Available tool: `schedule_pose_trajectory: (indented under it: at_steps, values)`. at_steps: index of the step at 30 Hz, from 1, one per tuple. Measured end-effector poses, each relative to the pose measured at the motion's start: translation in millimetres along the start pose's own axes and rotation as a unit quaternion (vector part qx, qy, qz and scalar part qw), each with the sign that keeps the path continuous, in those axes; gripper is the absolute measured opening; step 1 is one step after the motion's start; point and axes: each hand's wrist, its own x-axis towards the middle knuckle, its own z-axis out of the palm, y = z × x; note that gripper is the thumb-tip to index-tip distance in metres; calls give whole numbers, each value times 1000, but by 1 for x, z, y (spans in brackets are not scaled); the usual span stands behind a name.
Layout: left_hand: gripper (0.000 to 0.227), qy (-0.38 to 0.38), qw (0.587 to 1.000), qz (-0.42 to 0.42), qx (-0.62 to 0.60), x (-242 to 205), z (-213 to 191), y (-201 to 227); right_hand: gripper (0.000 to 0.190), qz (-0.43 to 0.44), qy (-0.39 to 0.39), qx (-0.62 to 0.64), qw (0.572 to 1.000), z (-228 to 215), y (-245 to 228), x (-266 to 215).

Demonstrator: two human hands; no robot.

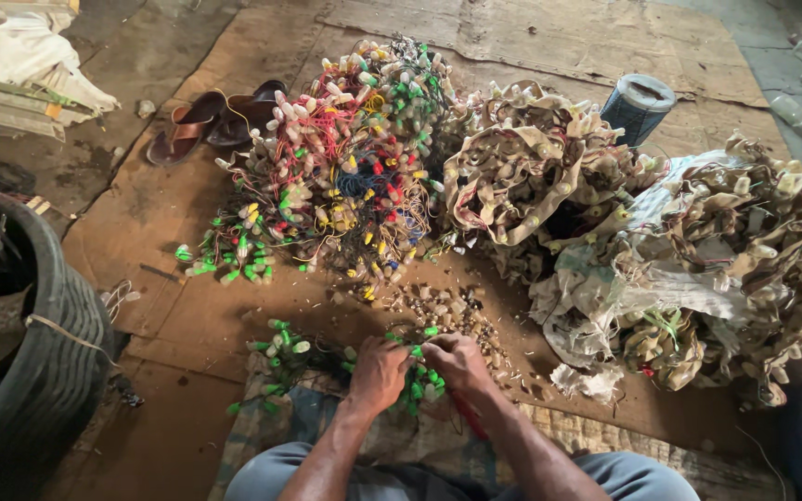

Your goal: The person sits on a mat on the floor and uses a knife to cut the metal bases off of green Christmas light bulbs. The person holds the string of lights in one hand and uses the knife in the other to sever the base, dropping the separated pieces onto the floor.

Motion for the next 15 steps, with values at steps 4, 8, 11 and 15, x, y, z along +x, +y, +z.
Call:
schedule_pose_trajectory:
  at_steps: [4, 8, 11, 15]
  values:
    - [32, 17, 999, 1, -39, 1, -4, 4, 24, -76, 16, -55, 995, 3, 2, -1]
    - [23, -10, 999, -17, 39, 1, -6, 5, 21, -74, 71, -79, 992, 8, -1, -2]
    - [29, -3, 999, -19, 36, 3, -5, 5, 20, -90, 71, -110, 987, 7, -8, -4]
    - [30, 30, 999, -3, -13, 0, 2, 1, 22, -165, 29, -17, 986, 12, -14, -7]
